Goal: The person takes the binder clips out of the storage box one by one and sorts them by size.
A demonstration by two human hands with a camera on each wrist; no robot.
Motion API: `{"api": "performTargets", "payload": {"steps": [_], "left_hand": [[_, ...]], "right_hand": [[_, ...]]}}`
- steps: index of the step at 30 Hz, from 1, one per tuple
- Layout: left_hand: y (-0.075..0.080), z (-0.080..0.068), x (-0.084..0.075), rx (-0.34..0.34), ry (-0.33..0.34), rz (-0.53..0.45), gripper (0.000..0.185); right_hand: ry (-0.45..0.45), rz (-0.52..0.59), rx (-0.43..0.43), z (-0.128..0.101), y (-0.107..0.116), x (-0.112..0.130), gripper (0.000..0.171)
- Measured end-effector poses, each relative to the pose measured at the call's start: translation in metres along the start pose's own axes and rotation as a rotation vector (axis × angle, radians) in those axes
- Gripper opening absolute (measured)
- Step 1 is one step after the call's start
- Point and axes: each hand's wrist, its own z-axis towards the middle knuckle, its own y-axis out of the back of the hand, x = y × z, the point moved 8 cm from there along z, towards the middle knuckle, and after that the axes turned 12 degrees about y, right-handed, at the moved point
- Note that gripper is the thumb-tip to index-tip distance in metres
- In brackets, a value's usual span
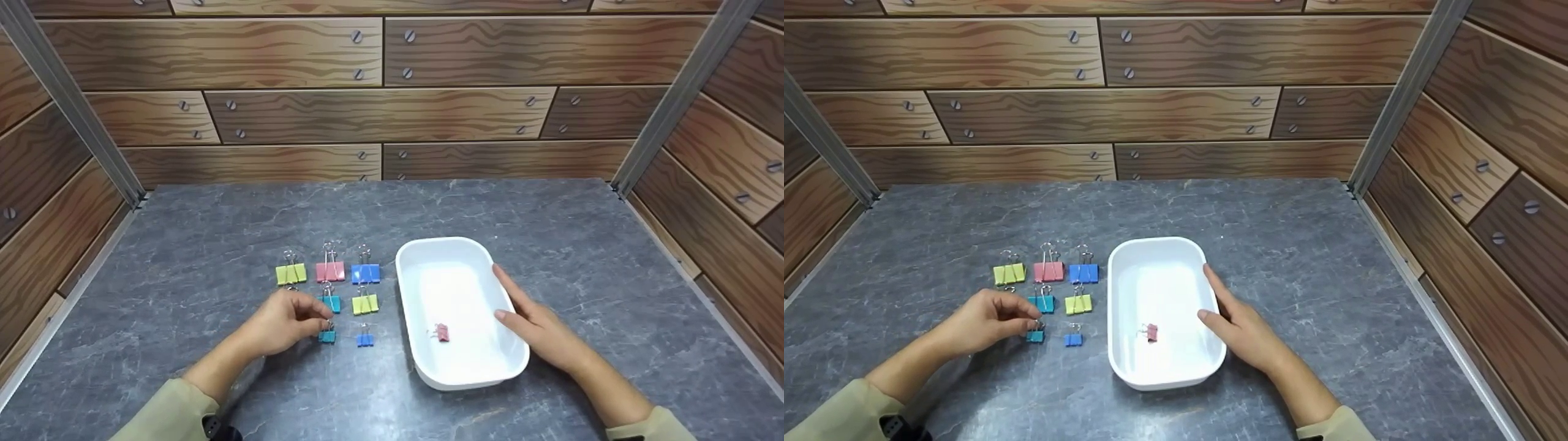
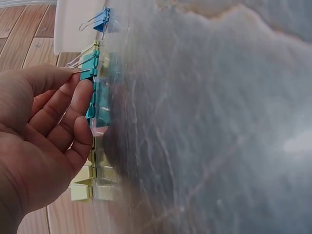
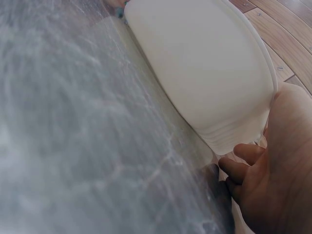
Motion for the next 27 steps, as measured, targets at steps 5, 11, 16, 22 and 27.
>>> {"api": "performTargets", "payload": {"steps": [5,11,16,22,27], "left_hand": [[0.0006,-0.0003,0.0015,-0.008,0.005,0.003,0.008],[-0.0001,0.0005,0.0026,-0.01,0.012,0.003,0.007],[-0.0003,0.0014,0.0027,-0.008,0.009,0.002,0.008],[0.0009,0.0001,0.0033,-0.006,0.02,0.001,0.01],[0.0037,-0.0031,0.0029,0.0,0.031,-0.018,0.013]], "right_hand": [[0.002,-0.003,0.0,0.0003,0.0005,-0.0003,0.072],[0.01,0.005,-0.002,0.0005,0.0009,0.0,0.072],[0.011,-0.006,-0.005,0.0003,0.0016,0.0,0.071],[0.015,0.003,-0.008,0.0012,0.0017,0.0,0.071],[0.006,0.009,-0.004,0.0009,0.0003,-0.0008,0.071]]}}
